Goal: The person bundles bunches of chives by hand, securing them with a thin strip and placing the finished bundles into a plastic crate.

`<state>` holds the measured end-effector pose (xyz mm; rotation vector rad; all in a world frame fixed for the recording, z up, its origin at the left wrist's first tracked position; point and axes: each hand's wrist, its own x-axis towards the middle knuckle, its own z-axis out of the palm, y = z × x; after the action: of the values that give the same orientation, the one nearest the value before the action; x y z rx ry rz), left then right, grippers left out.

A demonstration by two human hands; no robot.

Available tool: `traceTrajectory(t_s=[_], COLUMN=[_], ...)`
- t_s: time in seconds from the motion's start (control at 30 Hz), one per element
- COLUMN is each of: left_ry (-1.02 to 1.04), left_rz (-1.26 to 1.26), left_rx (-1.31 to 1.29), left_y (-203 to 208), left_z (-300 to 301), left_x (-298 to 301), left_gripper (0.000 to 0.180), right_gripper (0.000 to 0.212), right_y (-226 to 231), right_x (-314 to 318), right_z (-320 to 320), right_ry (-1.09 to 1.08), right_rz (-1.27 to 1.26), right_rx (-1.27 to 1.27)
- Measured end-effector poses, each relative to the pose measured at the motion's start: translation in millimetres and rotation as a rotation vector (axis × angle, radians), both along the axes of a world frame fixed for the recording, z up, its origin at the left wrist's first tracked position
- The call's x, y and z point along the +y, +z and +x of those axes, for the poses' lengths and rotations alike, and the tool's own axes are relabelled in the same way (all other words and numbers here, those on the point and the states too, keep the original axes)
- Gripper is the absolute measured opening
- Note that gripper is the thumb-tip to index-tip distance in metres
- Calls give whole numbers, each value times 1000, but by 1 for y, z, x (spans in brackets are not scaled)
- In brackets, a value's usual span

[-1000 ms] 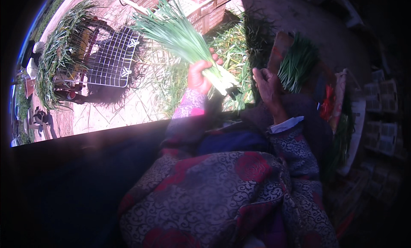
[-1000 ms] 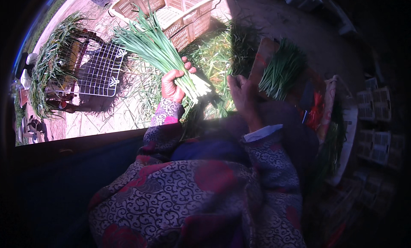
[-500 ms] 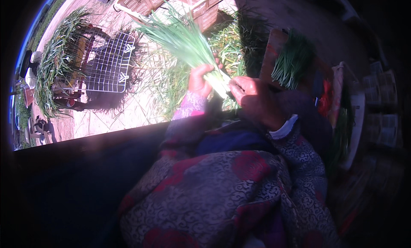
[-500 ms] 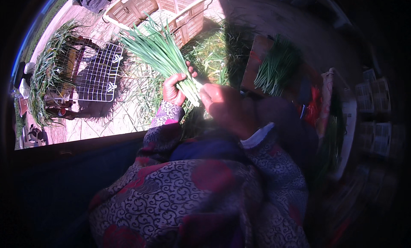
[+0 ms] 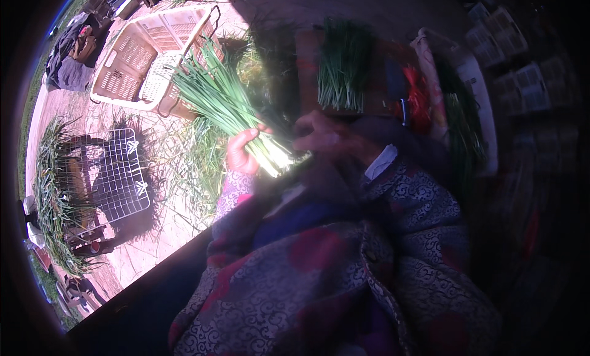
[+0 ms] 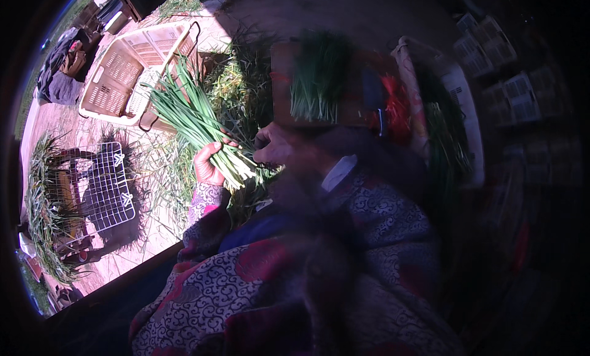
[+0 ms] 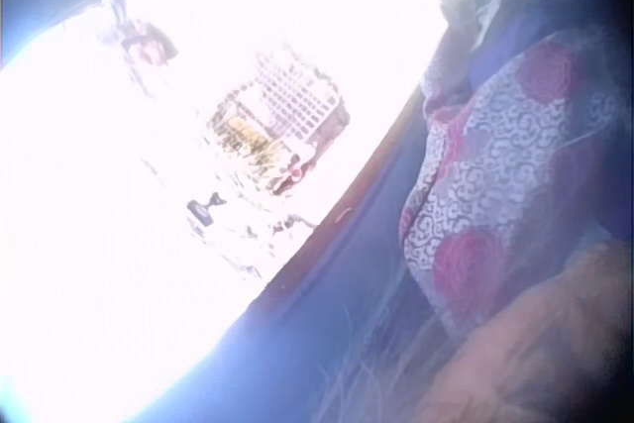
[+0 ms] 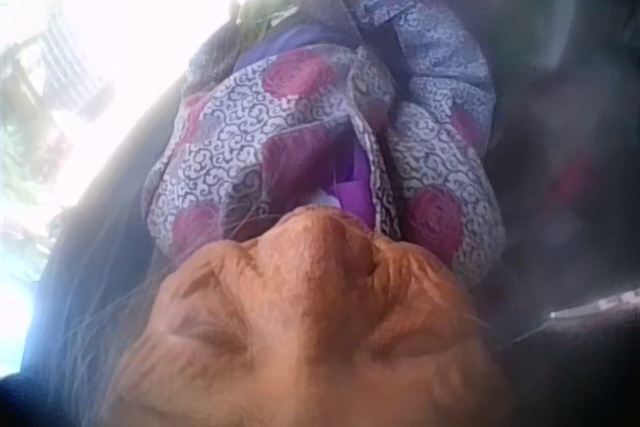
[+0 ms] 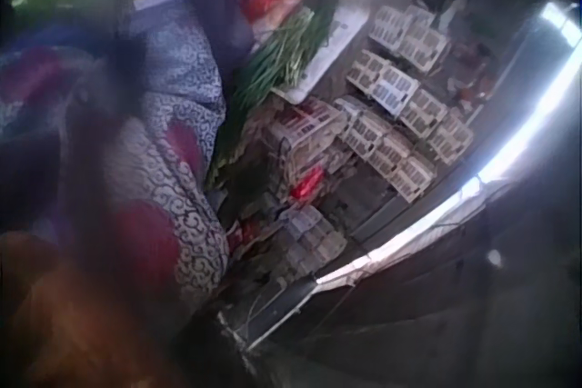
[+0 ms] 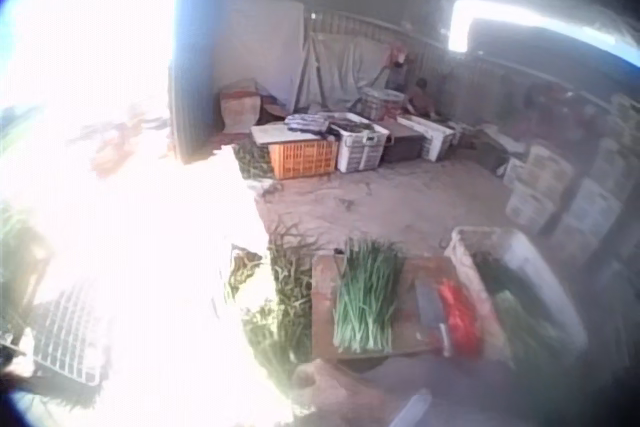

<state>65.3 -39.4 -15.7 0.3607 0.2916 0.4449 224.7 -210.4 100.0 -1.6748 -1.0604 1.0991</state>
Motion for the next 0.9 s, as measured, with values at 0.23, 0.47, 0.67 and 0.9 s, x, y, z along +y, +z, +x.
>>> traceTrajectory(t_s=[0.23, 0.47, 0.67, 0.9], left_ry=[-24, 80, -86, -86], left_rz=[-83, -3, 509, 650], left_rx=[-136, 182, 354, 338], left_y=[-5, -11, -26, -53], left_z=[30, 89, 184, 253], left_x=[19, 25, 15, -13], left_gripper=[42, 34, 39, 29], right_gripper=[13, 18, 20, 28], right_y=[79, -2, -133, -138], right_x=[-90, -66, -32, -28], right_z=[150, 206, 221, 210], right_ry=[-478, -680, -556, -414], right_rz=[-155, -9, -204, -200], right_rx=[48, 20, 84, 58])
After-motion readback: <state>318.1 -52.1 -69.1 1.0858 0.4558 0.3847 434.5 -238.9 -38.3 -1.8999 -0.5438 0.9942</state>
